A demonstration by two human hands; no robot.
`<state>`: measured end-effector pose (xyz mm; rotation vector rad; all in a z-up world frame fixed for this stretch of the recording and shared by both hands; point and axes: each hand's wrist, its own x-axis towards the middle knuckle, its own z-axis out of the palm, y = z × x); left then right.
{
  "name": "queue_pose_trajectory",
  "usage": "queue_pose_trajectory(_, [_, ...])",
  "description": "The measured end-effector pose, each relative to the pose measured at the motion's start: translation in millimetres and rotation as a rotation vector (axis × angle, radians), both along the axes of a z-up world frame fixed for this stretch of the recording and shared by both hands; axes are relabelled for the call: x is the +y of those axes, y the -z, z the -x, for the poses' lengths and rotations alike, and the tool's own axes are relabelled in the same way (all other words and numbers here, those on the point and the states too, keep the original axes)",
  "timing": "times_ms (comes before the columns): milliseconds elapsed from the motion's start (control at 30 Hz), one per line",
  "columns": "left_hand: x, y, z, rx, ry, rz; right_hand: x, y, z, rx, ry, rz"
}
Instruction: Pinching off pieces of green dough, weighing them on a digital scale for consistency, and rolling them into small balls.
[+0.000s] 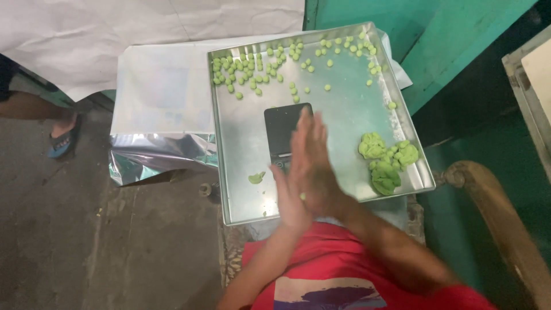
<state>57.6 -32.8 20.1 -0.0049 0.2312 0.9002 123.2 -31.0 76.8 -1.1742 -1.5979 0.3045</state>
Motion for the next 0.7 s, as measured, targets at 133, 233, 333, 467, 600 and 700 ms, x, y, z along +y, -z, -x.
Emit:
queue_pose_trajectory(133, [-0.8, -21.1, -4.2, -0.516, -0.119, -0.244, -16.6, 6.1, 20.1, -0.053, 0.054, 0.033])
queue_pose_trajectory(233, [-7.0, -27.3, -2.9, -0.494, -0.133, -0.284, -9.7, -1.2, 9.5, -0.076, 0.102, 0.048])
queue_pose_trajectory(333, [13.9, -39.8, 2.1, -0.604, -0.118, -0.166, 4.9, 2.9, 10.9, -0.142, 0.172, 0.050])
queue_pose_trajectory(467, [1.6, -12.8, 5.5, -0.400, -0.017, -0.002, -13.6, 27.0, 26.0, -0.282, 0.345, 0.174])
queue_pose_trajectory(600, [12.9, -1.2, -3.3, -0.039, 0.158, 0.059, 14.5, -8.5, -25.1, 0.064, 0.149, 0.150])
queue_pose_trajectory(700, [19.1, -4.0, -4.1, 0.047, 0.154, 0.021, 7.3, -4.4, -37.9, 0.567, 0.092, -0.068])
